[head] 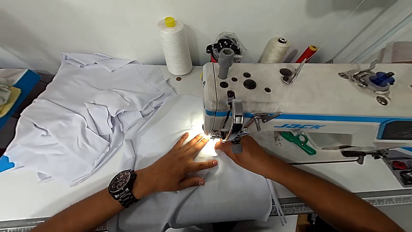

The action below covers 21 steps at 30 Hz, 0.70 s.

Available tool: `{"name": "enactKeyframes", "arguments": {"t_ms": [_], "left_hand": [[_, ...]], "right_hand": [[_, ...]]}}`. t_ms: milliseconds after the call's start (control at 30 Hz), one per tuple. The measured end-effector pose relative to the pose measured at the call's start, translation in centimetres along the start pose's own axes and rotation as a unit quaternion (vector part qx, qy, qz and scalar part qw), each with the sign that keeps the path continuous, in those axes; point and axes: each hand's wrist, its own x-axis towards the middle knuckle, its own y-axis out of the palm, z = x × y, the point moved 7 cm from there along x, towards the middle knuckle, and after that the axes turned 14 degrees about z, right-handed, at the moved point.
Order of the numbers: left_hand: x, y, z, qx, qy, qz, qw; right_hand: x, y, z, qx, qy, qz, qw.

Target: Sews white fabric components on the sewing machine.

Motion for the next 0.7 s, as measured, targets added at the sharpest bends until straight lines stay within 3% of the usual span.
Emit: {"name": "enactKeyframes", "arguments": {"t_ms": [100,233,300,367,467,700], "left_hand": [[-0.1,-0.1,-0.1,-0.004,0.000,-0.008,1.000],[-1.0,-1.5,-0.3,-0.044,-0.006,-0.115,0.992],[-1.3,-1.6,-0.2,-0.052,-0.015,-0.124,0.991],[-1.2,-1.1,-0.4,-0.041,-0.011,-0.087,0.995],[-0.9,-0.3,-0.6,-0.004,-0.006,-0.042,0.999],[-0.9,0.0,-0.6,0.006,0.003,-0.031,0.999]], "right_hand": [[0.1,0.1,0.6,-0.020,-0.005,0.044,0.999],[0.4,0.9,0.8,-0.030,0.016,0.124,0.992],[0.5,1.0,0.7,-0.030,0.023,0.151,0.988],[0.6,0.8,0.5,-0.018,0.021,0.135,0.990],[0.2,-0.1,0.2,-0.007,0.004,0.045,0.999],[-0.2,-1.0,-0.2,0.003,0.027,-0.039,0.999]]}}
